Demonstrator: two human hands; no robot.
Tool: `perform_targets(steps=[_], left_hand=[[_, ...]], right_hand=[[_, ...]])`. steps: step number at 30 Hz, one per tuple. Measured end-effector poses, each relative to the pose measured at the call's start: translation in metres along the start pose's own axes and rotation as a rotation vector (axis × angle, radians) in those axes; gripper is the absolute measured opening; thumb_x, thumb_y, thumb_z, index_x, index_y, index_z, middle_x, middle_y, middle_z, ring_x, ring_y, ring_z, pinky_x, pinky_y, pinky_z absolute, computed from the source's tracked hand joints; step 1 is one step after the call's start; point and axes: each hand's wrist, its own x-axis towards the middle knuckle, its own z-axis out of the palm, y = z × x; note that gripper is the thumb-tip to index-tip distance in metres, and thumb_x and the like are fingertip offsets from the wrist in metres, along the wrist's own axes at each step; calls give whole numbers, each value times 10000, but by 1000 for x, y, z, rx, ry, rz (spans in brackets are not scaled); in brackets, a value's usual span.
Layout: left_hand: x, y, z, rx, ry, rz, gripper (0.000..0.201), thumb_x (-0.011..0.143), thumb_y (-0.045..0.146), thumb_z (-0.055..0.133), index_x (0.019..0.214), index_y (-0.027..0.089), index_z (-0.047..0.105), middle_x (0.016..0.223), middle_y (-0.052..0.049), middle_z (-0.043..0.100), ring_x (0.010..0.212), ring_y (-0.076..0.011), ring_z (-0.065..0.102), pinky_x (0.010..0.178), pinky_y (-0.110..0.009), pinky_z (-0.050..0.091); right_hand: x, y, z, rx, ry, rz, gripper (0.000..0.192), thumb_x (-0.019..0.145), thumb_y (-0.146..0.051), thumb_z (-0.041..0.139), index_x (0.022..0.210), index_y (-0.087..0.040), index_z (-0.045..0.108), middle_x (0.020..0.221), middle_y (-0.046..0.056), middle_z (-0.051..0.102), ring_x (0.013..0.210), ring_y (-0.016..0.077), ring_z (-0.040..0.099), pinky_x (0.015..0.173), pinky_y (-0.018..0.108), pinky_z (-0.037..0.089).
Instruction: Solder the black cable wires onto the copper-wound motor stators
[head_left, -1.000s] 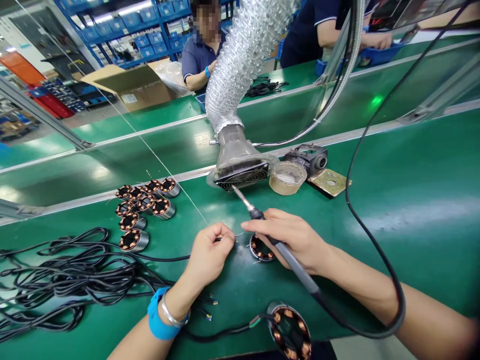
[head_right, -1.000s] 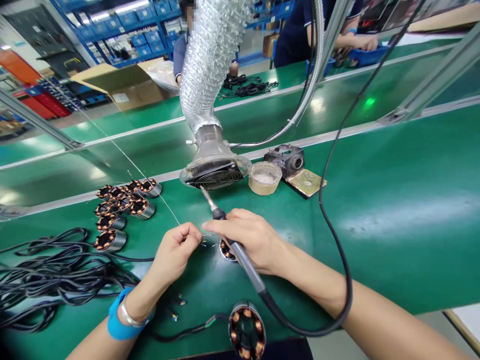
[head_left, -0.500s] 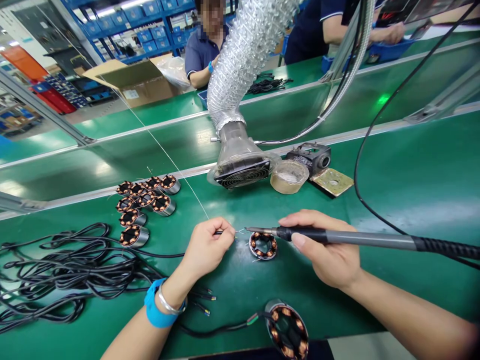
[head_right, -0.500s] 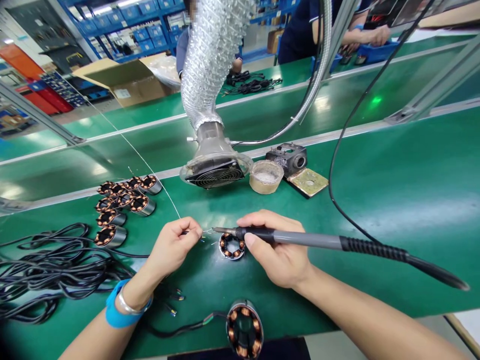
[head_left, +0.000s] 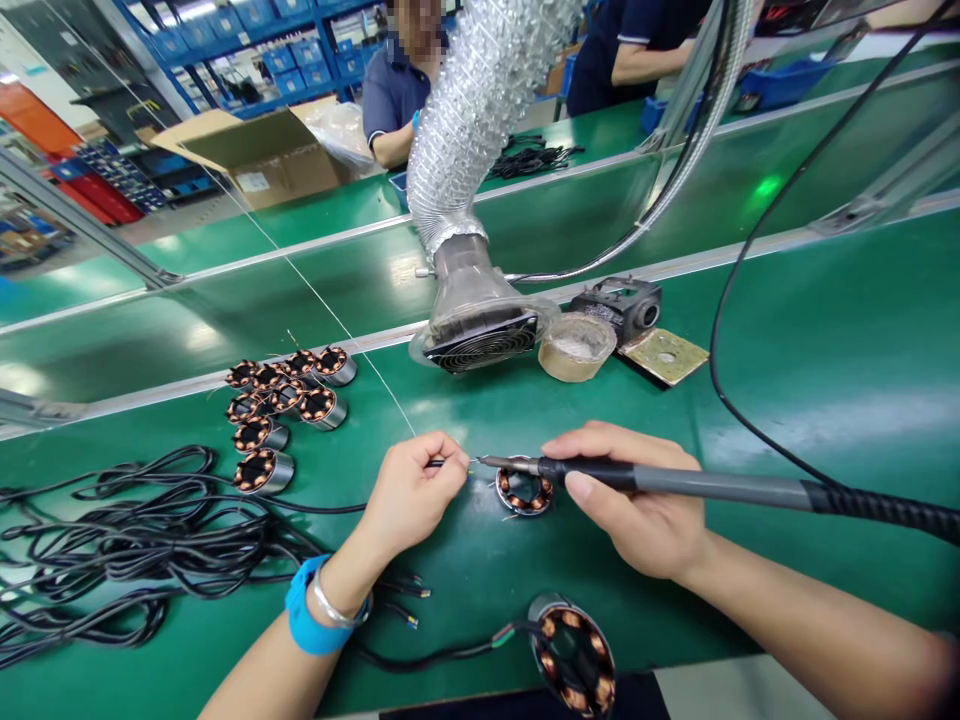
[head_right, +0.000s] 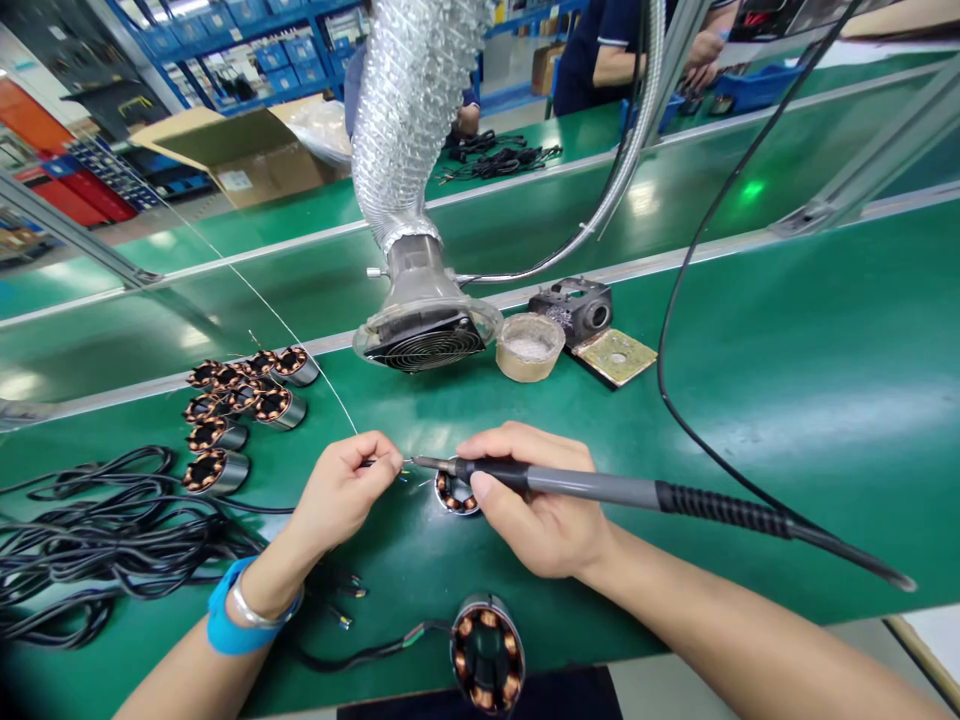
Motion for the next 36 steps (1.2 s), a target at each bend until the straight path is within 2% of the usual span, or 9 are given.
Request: perform_targets(steps=[8, 21, 28, 36], left_hand=[[0, -1, 1, -14, -12, 25, 293, 782, 386, 503, 674, 115, 523, 551, 40, 329, 510, -41, 266, 480, -162, 222], [0, -1, -2, -21, -19, 28, 290, 796, 384, 512, 689, 115, 529, 551, 42, 327, 507, -42, 259, 480, -165, 214], [1, -3, 0, -11, -26, 32, 258, 784, 354, 518, 697, 113, 545, 574, 34, 375, 527, -45, 297, 509, -167, 242], [1, -1, -1, -18, -19, 32, 247, 769, 339, 522, 682, 109, 545, 567, 32, 378, 521, -44, 300, 501, -163, 239]], right_hand=[[2, -3, -1, -29, 20, -53, 149, 825, -120, 556, 944, -155, 638, 769, 29, 647, 606, 100, 561, 532, 223, 452], [2, -1, 1, -21, 14, -39, 154, 822, -122, 562, 952, -159, 637, 779, 17, 644, 614, 83, 561, 546, 203, 462], [3, -11, 6, -23, -8, -132, 200, 792, -90, 546, 967, -145, 627, 767, 32, 660, 574, 79, 538, 522, 207, 442], [-3, -12, 11, -70, -44, -296, 281, 753, -75, 543, 1022, -129, 603, 622, 39, 550, 497, 127, 489, 465, 270, 373]])
